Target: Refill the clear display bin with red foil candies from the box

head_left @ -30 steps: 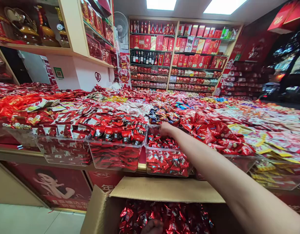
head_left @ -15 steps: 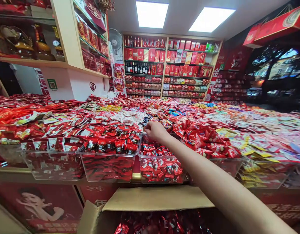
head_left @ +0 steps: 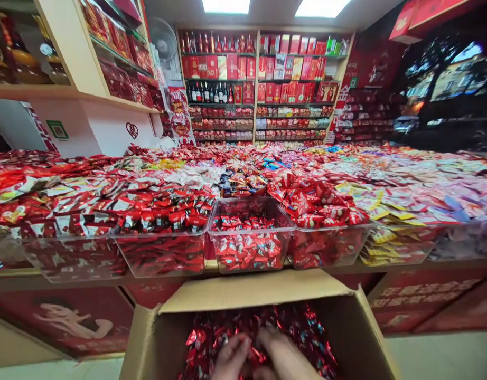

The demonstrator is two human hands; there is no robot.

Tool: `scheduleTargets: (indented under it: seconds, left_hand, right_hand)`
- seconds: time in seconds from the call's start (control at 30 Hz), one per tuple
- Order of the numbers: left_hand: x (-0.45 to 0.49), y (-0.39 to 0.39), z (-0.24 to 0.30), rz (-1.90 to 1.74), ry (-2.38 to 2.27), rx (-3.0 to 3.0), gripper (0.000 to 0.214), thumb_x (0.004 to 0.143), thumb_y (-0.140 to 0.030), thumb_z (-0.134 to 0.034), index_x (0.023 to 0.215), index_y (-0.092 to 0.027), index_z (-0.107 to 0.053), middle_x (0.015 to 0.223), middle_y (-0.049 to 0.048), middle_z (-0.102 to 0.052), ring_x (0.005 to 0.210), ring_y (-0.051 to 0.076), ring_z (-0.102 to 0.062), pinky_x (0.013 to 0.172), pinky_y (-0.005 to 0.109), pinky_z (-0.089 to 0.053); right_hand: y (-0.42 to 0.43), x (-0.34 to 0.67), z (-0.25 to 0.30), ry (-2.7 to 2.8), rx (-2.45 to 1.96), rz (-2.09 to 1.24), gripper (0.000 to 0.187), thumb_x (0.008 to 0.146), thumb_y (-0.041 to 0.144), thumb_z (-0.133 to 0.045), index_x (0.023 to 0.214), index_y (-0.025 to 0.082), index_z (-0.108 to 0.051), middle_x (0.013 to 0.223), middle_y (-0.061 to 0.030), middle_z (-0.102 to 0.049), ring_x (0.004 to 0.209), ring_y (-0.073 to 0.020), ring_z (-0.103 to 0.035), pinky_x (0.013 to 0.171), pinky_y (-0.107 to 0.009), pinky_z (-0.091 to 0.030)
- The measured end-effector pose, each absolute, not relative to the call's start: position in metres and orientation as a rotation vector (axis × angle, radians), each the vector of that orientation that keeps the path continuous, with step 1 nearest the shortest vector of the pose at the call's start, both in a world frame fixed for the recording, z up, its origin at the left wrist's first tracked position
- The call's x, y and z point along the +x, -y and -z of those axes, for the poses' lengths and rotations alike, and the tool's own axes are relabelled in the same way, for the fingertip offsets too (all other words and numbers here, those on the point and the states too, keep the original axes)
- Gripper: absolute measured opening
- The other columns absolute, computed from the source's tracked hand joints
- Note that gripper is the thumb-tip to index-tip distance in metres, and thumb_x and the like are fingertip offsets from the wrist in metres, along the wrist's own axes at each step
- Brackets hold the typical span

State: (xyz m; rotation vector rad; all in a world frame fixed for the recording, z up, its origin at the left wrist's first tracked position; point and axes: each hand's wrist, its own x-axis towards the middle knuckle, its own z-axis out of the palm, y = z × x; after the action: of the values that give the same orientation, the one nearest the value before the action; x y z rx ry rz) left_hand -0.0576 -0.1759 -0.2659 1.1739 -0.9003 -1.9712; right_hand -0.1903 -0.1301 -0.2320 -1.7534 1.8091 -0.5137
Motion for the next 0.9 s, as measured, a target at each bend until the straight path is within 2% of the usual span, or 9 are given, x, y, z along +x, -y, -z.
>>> scheduleTargets:
  seconds: [0.07,0.13,0.27,0.47,0.63,0.73,0.8,0.9]
  left_hand:
    - [-0.056,0.174,0.257,1.96,0.817,1.226,0.033,0.055,-0.039,-0.068,0.079,-0.017,-0.059,0.06,-0.0018,-0.061,0.063,0.014,-0.057,0.055,0.021,-0.041]
    - [-0.055,0.172,0.249,1.985,0.775,1.173,0.03,0.059,-0.035,-0.067,0.08,-0.017,-0.056,0.057,-0.0028,-0.058,0.053,0.011,-0.054,0.043,0.018,-0.037]
    - [-0.053,0.17,0.245,1.994,0.741,1.154,0.024,0.057,-0.029,-0.069,0.072,-0.018,-0.053,0.055,-0.0056,-0.055,0.048,0.007,-0.051,0.037,0.014,-0.034]
    - [-0.053,0.167,0.246,2.013,0.74,1.123,0.023,0.059,-0.029,-0.068,0.072,-0.018,-0.053,0.061,-0.0048,-0.055,0.05,0.007,-0.051,0.035,0.012,-0.035]
    - [-0.054,0.166,0.241,2.057,0.821,1.046,0.032,0.066,-0.036,-0.06,0.092,-0.02,-0.055,0.073,-0.001,-0.055,0.051,0.008,-0.051,0.03,0.013,-0.036]
    - [-0.054,0.167,0.241,2.06,0.892,1.029,0.034,0.068,-0.035,-0.058,0.098,-0.019,-0.054,0.077,0.0006,-0.054,0.052,0.007,-0.05,0.03,0.012,-0.036]
    - [-0.054,0.167,0.243,2.01,0.942,1.044,0.035,0.067,-0.031,-0.061,0.099,-0.02,-0.053,0.077,-0.0001,-0.053,0.054,0.007,-0.049,0.031,0.011,-0.037]
    - [-0.055,0.168,0.244,1.935,1.011,1.05,0.041,0.065,-0.027,-0.063,0.103,-0.022,-0.049,0.075,-0.001,-0.052,0.055,0.008,-0.049,0.031,0.011,-0.037]
  right_hand:
    - [0.128,-0.193,0.229,-1.748,-1.725,0.681,0.017,0.061,0.018,-0.055,0.078,0.019,-0.057,0.081,-0.004,-0.061,0.076,-0.0185,-0.055,0.065,-0.025,-0.04]
    - [0.127,-0.193,0.226,-1.698,-1.576,0.785,0.009,0.065,0.018,-0.052,0.072,0.017,-0.055,0.07,-0.0021,-0.06,0.067,-0.0154,-0.054,0.06,-0.024,-0.039]
    - [0.132,-0.193,0.226,-1.487,-1.227,0.967,0.014,0.067,0.025,-0.054,0.076,0.014,-0.052,0.062,0.0003,-0.055,0.054,-0.0101,-0.049,0.049,-0.02,-0.037]
    - [0.132,-0.193,0.224,-1.355,-1.088,1.041,0.016,0.07,0.03,-0.053,0.072,0.014,-0.05,0.056,0.0015,-0.052,0.049,-0.0098,-0.048,0.046,-0.021,-0.039]
    - [0.128,-0.194,0.224,-1.523,-1.597,1.229,0.011,0.075,0.021,-0.049,0.078,0.017,-0.058,0.076,-0.0038,-0.058,0.073,-0.0136,-0.053,0.068,-0.026,-0.042]
    - [0.127,-0.194,0.223,-1.462,-1.795,1.26,0.02,0.074,0.011,-0.045,0.084,0.019,-0.06,0.091,-0.0056,-0.055,0.087,-0.0142,-0.05,0.077,-0.027,-0.04]
    - [0.128,-0.192,0.224,-1.481,-1.712,1.242,0.02,0.071,0.011,-0.047,0.085,0.018,-0.059,0.095,-0.0063,-0.054,0.088,-0.0149,-0.05,0.076,-0.028,-0.041]
    - [0.13,-0.191,0.228,-1.459,-1.402,1.227,0.019,0.071,0.018,-0.049,0.089,0.016,-0.055,0.09,-0.0067,-0.055,0.078,-0.0143,-0.053,0.066,-0.027,-0.045]
